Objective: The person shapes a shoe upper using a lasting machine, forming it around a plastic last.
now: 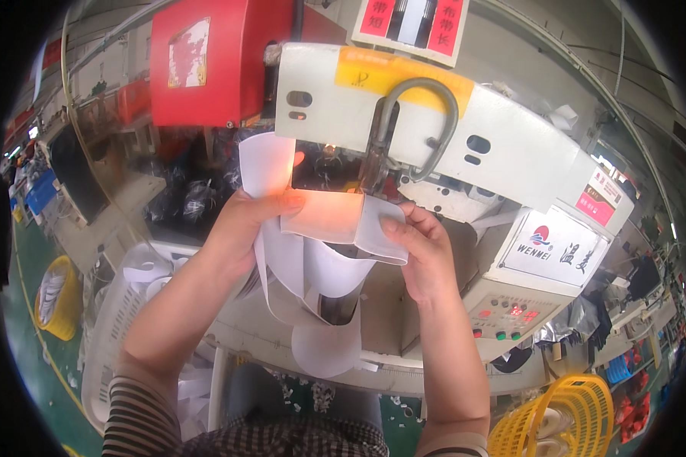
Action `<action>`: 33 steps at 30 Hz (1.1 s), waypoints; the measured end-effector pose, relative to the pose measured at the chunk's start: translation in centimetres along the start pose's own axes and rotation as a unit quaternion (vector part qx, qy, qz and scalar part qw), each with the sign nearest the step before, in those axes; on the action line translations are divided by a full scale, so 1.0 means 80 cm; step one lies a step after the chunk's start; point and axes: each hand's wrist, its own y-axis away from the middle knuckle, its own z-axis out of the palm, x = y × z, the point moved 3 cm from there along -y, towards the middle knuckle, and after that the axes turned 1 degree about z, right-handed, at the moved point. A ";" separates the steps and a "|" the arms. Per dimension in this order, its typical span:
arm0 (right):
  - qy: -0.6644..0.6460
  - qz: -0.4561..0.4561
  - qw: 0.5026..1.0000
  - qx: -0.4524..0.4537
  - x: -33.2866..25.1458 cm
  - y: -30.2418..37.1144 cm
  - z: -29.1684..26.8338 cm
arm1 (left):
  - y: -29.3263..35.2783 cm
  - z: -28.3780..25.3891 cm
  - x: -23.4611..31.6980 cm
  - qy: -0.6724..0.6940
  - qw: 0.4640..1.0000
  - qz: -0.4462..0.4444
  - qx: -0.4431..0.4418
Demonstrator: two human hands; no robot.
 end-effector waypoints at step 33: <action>-0.109 0.024 0.989 0.095 0.045 -0.015 -0.021 | -0.026 -0.026 -0.048 -0.001 0.984 -0.142 -0.112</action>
